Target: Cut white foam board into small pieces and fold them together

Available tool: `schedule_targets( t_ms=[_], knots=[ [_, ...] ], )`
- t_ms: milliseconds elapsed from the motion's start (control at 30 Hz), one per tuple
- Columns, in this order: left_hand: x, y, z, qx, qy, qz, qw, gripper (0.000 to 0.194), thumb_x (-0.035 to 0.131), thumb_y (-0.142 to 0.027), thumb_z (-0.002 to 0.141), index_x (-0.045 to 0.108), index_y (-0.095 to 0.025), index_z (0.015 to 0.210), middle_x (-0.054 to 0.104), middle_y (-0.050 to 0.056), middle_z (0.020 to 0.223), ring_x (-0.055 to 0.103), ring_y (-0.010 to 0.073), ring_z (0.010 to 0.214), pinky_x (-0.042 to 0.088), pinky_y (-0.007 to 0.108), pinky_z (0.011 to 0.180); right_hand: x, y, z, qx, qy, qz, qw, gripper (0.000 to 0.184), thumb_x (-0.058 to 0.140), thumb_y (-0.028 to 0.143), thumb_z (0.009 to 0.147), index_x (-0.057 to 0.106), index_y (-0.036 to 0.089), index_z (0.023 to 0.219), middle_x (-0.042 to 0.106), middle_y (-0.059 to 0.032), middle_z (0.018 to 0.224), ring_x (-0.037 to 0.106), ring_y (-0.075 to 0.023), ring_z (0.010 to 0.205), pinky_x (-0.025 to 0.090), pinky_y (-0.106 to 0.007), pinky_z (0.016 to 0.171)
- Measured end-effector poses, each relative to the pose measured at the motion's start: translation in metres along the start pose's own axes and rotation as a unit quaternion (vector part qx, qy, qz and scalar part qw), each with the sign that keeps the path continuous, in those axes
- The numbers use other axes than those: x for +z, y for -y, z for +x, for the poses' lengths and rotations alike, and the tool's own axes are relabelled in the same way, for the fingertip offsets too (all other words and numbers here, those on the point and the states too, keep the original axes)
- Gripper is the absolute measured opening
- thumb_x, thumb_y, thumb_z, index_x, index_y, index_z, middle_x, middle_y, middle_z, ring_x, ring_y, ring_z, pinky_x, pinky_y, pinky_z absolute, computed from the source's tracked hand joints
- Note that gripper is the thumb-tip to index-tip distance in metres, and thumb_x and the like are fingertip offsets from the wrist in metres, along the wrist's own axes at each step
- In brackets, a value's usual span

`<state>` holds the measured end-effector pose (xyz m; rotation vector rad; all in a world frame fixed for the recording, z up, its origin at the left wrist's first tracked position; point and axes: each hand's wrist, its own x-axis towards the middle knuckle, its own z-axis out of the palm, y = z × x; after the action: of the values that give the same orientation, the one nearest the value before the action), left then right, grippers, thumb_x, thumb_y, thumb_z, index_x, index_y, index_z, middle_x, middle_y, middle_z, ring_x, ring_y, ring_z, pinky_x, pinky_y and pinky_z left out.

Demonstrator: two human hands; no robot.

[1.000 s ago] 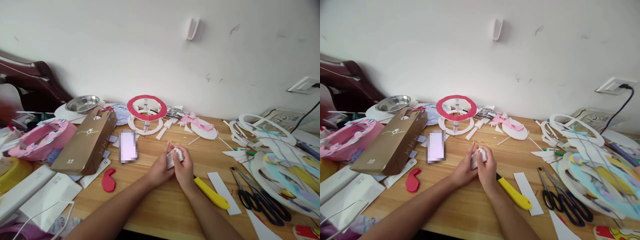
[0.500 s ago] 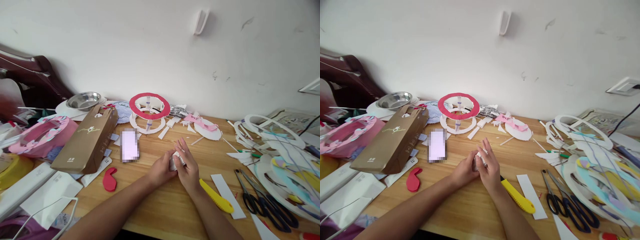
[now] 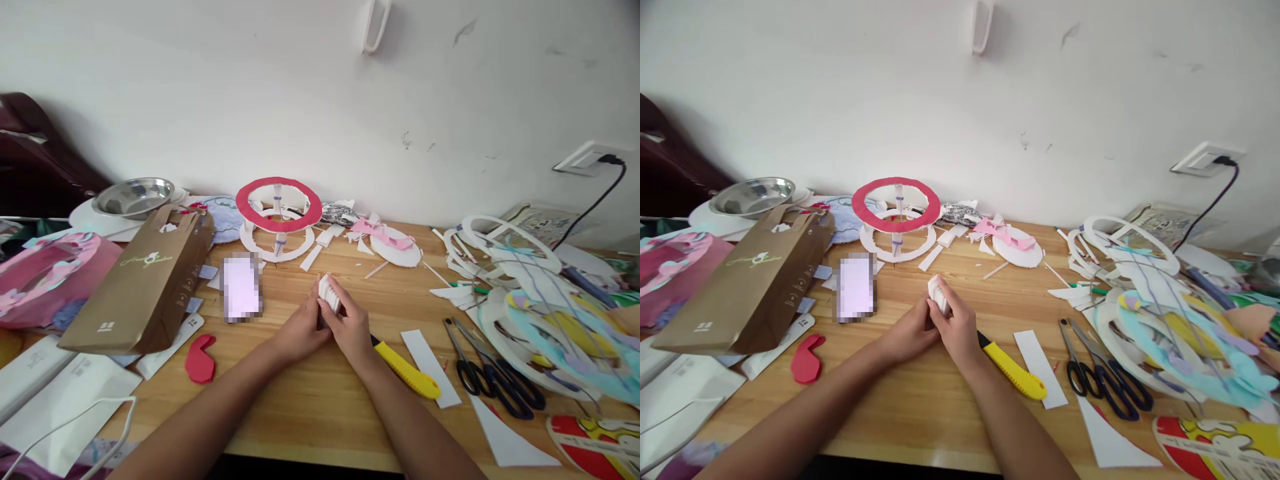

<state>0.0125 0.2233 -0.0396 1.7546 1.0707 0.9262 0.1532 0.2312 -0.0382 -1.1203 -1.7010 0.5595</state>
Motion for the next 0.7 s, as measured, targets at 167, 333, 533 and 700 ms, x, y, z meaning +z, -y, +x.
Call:
schedule_targets(
  t_ms=[167, 333, 533, 700],
  knots=[
    [-0.021, -0.006, 0.006, 0.022, 0.062, -0.038, 0.997, 0.045, 0.048, -0.031, 0.093, 0.047, -0.019, 0.137, 0.063, 0.01, 0.125, 0.058, 0.0235, 0.116, 0.044, 0.039, 0.104, -0.008, -0.006, -0.002, -0.008, -0.008, -0.012, 1.0, 0.051, 0.061, 0.032, 0.091, 0.051, 0.024, 0.14, 0.064, -0.0099, 0.13, 0.068, -0.0237, 0.108, 0.056, -0.038, 0.093],
    [-0.025, -0.004, 0.011, 0.005, 0.007, -0.077, 0.997, 0.041, 0.052, -0.031, 0.092, 0.055, -0.019, 0.131, 0.067, 0.007, 0.119, 0.062, 0.0225, 0.106, 0.048, 0.035, 0.096, -0.003, -0.01, -0.005, 0.003, 0.017, 0.054, 0.998, 0.055, 0.058, 0.032, 0.092, 0.041, 0.025, 0.144, 0.051, -0.0107, 0.145, 0.053, -0.0246, 0.129, 0.047, -0.042, 0.105],
    [-0.026, 0.012, 0.014, -0.01, -0.038, -0.122, 0.992, 0.064, 0.065, -0.022, 0.082, 0.044, -0.024, 0.142, 0.069, 0.006, 0.119, 0.065, 0.0214, 0.104, 0.049, 0.037, 0.095, 0.005, -0.015, -0.003, 0.082, 0.057, 0.197, 0.975, 0.045, 0.056, 0.038, 0.093, 0.045, 0.024, 0.134, 0.056, -0.0115, 0.137, 0.055, -0.0244, 0.125, 0.046, -0.044, 0.105],
    [-0.026, 0.018, 0.017, -0.045, -0.056, -0.162, 0.984, 0.042, 0.08, -0.025, 0.069, 0.058, -0.016, 0.104, 0.07, 0.005, 0.095, 0.068, 0.0205, 0.088, 0.054, 0.035, 0.082, 0.001, -0.018, 0.002, 0.053, 0.037, 0.179, 0.982, 0.037, 0.063, 0.042, 0.088, 0.055, 0.024, 0.119, 0.056, -0.0096, 0.13, 0.052, -0.026, 0.124, 0.043, -0.045, 0.106]
  ],
)
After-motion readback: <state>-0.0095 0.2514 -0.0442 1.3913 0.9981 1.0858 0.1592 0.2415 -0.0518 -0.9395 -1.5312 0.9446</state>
